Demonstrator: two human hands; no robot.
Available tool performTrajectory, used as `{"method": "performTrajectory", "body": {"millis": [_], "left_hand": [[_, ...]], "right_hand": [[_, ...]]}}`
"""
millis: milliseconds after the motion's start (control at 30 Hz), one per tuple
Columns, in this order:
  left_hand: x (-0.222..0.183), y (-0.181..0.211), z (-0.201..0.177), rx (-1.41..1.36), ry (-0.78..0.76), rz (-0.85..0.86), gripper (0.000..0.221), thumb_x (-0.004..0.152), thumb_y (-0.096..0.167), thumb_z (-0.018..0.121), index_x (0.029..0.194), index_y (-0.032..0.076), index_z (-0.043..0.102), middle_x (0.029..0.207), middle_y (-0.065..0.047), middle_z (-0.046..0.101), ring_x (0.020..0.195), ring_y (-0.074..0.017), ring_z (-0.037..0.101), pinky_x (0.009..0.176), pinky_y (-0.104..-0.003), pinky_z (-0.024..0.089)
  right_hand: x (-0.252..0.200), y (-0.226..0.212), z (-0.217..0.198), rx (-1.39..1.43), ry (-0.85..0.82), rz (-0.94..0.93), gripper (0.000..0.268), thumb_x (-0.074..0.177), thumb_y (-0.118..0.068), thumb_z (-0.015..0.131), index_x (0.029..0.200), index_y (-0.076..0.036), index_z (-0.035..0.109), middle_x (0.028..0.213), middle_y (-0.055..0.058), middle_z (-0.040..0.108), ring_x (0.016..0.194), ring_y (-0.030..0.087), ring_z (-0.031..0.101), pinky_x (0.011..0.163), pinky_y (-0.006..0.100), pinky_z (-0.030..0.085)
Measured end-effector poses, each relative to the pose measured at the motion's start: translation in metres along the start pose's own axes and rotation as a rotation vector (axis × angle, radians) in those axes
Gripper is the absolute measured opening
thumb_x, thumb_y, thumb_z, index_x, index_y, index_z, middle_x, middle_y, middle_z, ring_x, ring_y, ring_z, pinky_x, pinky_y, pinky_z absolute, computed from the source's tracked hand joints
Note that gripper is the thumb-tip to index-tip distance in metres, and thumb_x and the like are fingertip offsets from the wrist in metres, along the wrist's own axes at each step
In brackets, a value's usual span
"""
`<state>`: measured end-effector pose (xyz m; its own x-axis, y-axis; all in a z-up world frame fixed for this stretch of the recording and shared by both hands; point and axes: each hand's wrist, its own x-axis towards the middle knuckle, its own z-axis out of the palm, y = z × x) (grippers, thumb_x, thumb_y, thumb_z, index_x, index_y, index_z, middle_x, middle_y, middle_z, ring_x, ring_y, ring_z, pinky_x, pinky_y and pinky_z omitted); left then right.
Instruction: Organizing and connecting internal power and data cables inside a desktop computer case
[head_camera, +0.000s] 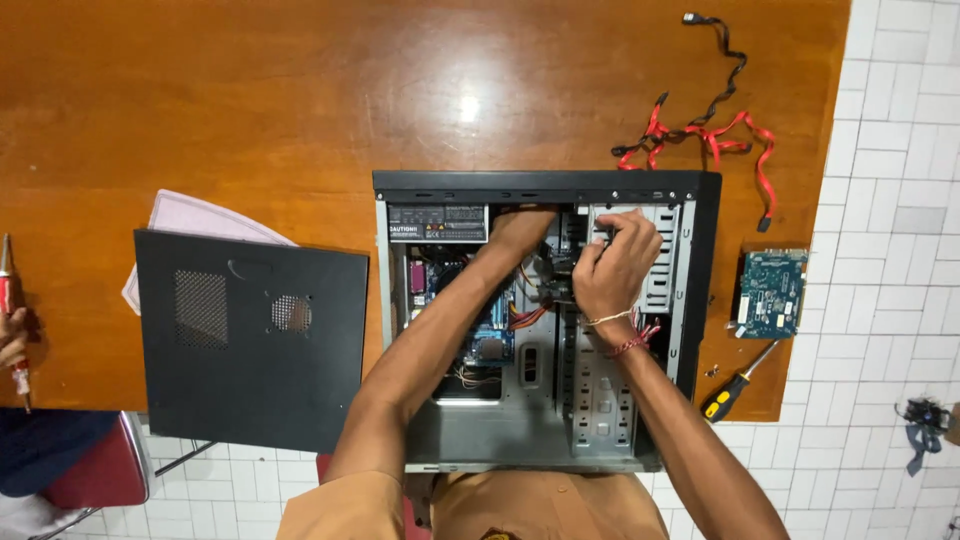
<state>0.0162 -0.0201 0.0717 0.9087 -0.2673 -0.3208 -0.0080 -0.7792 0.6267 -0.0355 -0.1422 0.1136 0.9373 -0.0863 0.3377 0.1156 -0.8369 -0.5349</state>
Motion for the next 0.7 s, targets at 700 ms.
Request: {"method": "performTrajectory", "body": {"millis": [700], "left_hand": [[-0.010, -0.048, 0.035, -0.054, -0.080, -0.045, 0.025, 0.095, 0.007, 0.057, 0.111, -0.004, 0.073, 0.103, -0.024, 0.073, 0.107, -0.0469, 0.070, 0.092, -0.062, 0.057]], "right_hand": [[-0.006, 0.012, 0.004, 0.052, -0.013, -0.006, 0.038, 0.077, 0.002, 0.055, 0.112, -0.011, 0.050, 0.109, 0.007, 0.045, 0.109, 0.036, 0.044, 0.101, 0.051, 0.033]]}}
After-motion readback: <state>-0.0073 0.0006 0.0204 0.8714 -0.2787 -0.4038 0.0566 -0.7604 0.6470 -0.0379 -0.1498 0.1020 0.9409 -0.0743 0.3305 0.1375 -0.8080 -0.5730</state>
